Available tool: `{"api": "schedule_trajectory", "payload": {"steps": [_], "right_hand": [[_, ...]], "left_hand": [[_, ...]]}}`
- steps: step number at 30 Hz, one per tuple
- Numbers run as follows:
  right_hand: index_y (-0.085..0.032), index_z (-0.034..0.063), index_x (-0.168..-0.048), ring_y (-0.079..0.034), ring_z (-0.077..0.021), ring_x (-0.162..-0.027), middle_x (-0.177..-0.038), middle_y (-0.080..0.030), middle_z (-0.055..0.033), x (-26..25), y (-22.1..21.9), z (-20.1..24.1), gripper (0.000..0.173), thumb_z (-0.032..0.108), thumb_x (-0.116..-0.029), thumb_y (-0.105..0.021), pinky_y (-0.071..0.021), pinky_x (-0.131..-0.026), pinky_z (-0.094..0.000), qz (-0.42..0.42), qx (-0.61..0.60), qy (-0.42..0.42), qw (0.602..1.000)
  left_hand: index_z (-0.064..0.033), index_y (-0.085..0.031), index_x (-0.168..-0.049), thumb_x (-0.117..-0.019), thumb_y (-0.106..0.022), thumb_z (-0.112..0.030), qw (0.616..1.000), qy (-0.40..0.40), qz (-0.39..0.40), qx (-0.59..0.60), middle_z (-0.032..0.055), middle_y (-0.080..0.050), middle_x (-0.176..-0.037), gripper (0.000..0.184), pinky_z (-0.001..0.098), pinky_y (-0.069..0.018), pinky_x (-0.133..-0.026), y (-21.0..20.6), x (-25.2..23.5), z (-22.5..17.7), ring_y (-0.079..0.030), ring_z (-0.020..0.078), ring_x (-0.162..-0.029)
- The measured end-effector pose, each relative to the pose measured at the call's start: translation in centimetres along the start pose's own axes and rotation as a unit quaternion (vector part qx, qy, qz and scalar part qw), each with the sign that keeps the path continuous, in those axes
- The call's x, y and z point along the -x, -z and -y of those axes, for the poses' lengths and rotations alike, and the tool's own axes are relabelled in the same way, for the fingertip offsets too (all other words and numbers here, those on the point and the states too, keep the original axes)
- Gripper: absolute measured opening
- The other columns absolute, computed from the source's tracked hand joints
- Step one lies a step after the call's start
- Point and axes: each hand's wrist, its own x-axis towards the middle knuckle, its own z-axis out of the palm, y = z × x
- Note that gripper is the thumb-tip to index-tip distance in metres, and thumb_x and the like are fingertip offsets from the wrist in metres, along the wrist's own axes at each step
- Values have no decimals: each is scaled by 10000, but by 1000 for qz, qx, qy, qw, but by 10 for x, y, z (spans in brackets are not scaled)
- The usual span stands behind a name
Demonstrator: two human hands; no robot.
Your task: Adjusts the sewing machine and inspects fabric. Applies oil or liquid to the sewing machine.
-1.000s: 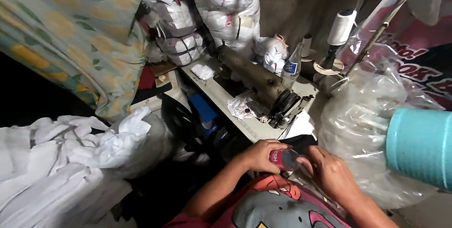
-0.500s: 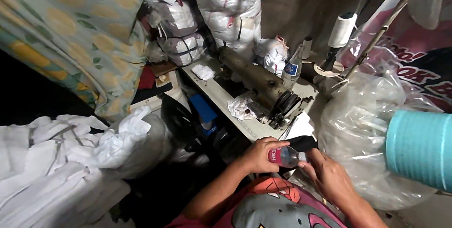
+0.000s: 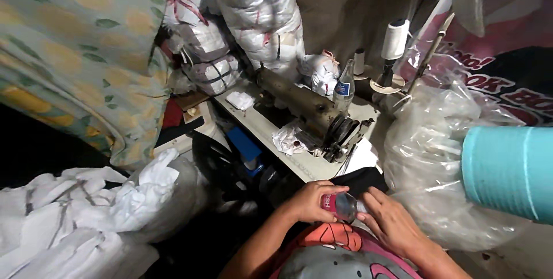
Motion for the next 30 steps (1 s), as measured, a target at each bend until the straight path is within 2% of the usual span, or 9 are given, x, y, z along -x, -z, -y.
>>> {"api": "schedule_trajectory", "payload": {"steps": [6,11,13,15,17,21,24,26,30], "right_hand": [[-671,32,-918,-679,-288,-716,-847,-644,-145,-4,-21,-1,647,575,-1035,-339,-571,-573,-445,9,-63,-43,997],[-670,-10,-1015,-688,-339,-837,-962,-649,-194,-22,-15,-3,572,512,-1026,-436,-583,-687,-498,94,-130,-83,984],[-663,-24,-1052,-683,-364,-883,-1000,-644,-212,-34,0,-7,512,456,-1026,-485,-580,-733,-519,126,-128,-82,980],[-660,-26,-1059,-684,-391,-888,-1000,-647,-222,-47,21,-15,487,437,-1023,-513,-575,-732,-550,137,-94,-75,983],[-661,-32,-1067,-687,-424,-889,-1004,-652,-239,-58,44,-28,477,425,-1019,-533,-571,-723,-584,126,-41,-78,988],[-660,-44,-1025,-687,-450,-827,-963,-649,-258,-83,81,-68,450,393,-1014,-554,-555,-645,-595,22,83,-100,991],[-649,-71,-1102,-676,-502,-921,-1049,-648,-303,-115,89,-102,467,381,-1033,-555,-535,-720,-648,-21,109,-174,979],[-631,-76,-1157,-656,-515,-1018,-1151,-627,-324,-142,84,-125,446,352,-1044,-574,-518,-814,-666,-9,100,-231,968],[-603,-50,-1256,-605,-500,-1167,-1282,-583,-309,-196,64,-162,441,335,-1043,-593,-505,-902,-662,40,106,-279,954]], "left_hand": [[-70,-602,-1430,-775,-822,-58,999,43,-22,-7,190,-641,-1323,691,424,-492,-1063,-1,4,10,-623,276,-1215],[-96,-603,-1433,-769,-818,-45,993,69,-94,-26,155,-634,-1342,700,401,-494,-1068,-4,8,10,-618,241,-1222],[-100,-549,-1481,-777,-834,-89,989,65,-121,-46,146,-595,-1417,760,421,-450,-1127,-5,4,6,-567,252,-1310],[-82,-430,-1558,-801,-849,-168,985,74,-136,-71,159,-480,-1548,870,468,-347,-1206,-3,1,3,-432,293,-1449],[-78,-379,-1582,-823,-843,-255,979,103,-158,-82,167,-387,-1610,906,491,-346,-1204,3,6,5,-380,307,-1484],[-68,-420,-1554,-889,-786,-249,956,204,-206,-54,200,-412,-1578,781,463,-497,-1079,14,39,19,-549,325,-1337],[-68,-440,-1540,-923,-756,-225,922,306,-235,-34,225,-433,-1557,710,490,-510,-1056,11,72,28,-576,368,-1298],[-44,-477,-1508,-936,-741,-217,900,348,-261,-28,241,-476,-1515,654,499,-510,-1055,1,89,32,-592,383,-1275],[-38,-517,-1476,-954,-721,-245,876,399,-271,-2,233,-521,-1481,597,520,-507,-1061,-23,105,32,-612,377,-1254]]}}
